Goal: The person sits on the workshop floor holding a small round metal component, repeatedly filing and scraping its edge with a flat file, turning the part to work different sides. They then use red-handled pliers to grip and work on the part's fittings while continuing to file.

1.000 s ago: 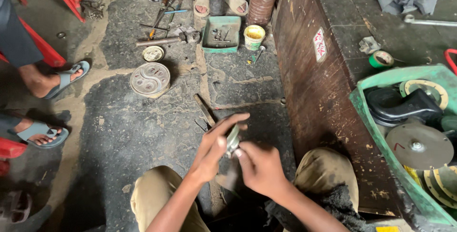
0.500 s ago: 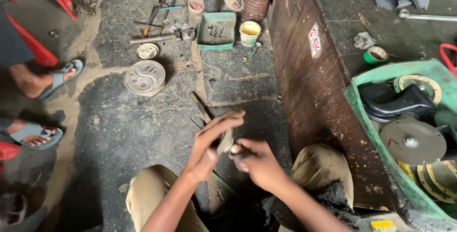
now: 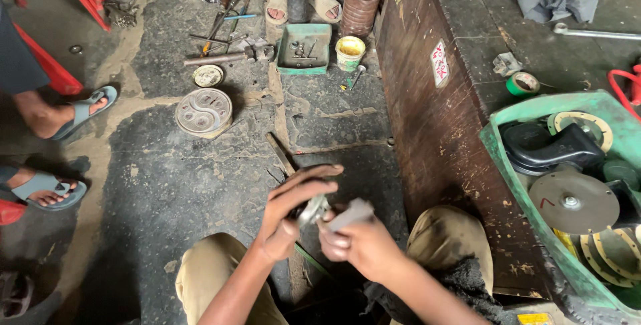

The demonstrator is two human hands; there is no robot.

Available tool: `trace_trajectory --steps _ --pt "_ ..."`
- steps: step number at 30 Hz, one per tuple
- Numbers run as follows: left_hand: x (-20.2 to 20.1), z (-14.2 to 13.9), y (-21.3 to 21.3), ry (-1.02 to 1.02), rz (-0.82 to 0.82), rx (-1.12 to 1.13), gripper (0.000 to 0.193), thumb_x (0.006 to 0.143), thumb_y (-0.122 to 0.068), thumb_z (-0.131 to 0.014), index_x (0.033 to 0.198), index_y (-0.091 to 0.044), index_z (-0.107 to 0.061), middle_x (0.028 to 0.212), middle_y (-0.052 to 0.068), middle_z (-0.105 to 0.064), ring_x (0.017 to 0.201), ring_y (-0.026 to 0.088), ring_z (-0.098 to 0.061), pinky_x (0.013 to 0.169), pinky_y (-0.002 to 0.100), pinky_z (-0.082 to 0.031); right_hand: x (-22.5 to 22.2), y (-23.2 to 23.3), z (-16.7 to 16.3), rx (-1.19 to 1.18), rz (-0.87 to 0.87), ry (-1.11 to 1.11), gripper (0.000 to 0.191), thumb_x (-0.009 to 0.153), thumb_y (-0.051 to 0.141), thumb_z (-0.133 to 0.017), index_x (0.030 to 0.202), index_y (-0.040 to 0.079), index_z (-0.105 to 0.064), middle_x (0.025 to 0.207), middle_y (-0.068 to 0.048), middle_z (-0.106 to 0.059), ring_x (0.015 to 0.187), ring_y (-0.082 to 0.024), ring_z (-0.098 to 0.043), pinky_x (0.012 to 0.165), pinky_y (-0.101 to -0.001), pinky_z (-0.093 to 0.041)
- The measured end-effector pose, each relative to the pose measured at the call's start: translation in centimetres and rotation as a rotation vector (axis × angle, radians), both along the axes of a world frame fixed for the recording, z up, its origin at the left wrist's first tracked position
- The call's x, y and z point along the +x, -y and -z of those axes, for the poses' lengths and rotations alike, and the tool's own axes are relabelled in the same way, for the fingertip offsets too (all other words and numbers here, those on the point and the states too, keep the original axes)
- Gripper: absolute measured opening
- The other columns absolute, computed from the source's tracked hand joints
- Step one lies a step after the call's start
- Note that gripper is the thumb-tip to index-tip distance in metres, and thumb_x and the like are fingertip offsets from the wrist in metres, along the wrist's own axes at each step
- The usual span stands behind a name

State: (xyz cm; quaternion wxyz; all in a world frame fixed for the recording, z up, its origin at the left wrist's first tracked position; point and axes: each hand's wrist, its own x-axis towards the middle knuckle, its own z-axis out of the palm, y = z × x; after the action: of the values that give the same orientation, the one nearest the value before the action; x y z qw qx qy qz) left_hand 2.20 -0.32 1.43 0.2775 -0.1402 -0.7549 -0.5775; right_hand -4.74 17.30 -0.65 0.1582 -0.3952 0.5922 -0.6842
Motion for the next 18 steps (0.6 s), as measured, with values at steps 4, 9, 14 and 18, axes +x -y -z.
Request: trace_trajectory --steps 4,9,14,18 --pt "0.0 0.2 0.8 -0.017 0.087 0.015 0.104 0.094 -0.090 -0.023 0.139 -0.004 -0.062 0.153 0.023 -0.058 0.141 0.039 -0.059 0.121 0.051 -0.044 0.0 -0.5 0.4 0.001 -0.186 0.593 0.004 0.099 0.005 -0.065 0.096 0.002 -0.064 0.069 -0.005 -0.060 0.058 -0.013 -0.056 0.054 -0.0297 -0.045" --pt "-0.4 0.2 0.4 0.247 0.227 0.241 0.123 0.078 -0.100 -0.021 0.155 -0.010 -0.053 0.147 0.020 -0.062 0.105 0.035 -0.073 0.091 0.048 -0.060 -0.5 -0.2 0.5 0.275 0.173 -0.542 0.006 0.100 0.011 -0.063 0.097 0.005 -0.064 0.070 -0.005 -0.064 0.059 -0.015 -0.061 0.056 -0.0318 -0.051" --pt "-0.3 -0.3 0.5 0.170 0.081 0.003 0.107 0.085 -0.097 -0.019 0.135 -0.012 -0.060 0.151 0.023 -0.056 0.142 0.037 -0.058 0.115 0.051 -0.048 -0.6 0.2 1.3 0.156 0.110 -0.332 0.009 0.097 0.008 -0.067 0.100 0.001 -0.062 0.075 -0.007 -0.063 0.063 -0.017 -0.059 0.059 -0.0314 -0.048" --pt "-0.3 -0.6 1.0 -0.043 0.120 -0.110 0.110 0.092 -0.093 -0.014 0.151 -0.008 -0.051 0.166 0.025 -0.043 0.158 0.041 -0.045 0.131 0.054 -0.038 -0.8 0.0 1.3 0.001 -0.197 0.760 0.013 0.097 0.004 -0.073 0.099 -0.006 -0.065 0.074 -0.010 -0.057 0.062 -0.016 -0.052 0.056 -0.0294 -0.041"
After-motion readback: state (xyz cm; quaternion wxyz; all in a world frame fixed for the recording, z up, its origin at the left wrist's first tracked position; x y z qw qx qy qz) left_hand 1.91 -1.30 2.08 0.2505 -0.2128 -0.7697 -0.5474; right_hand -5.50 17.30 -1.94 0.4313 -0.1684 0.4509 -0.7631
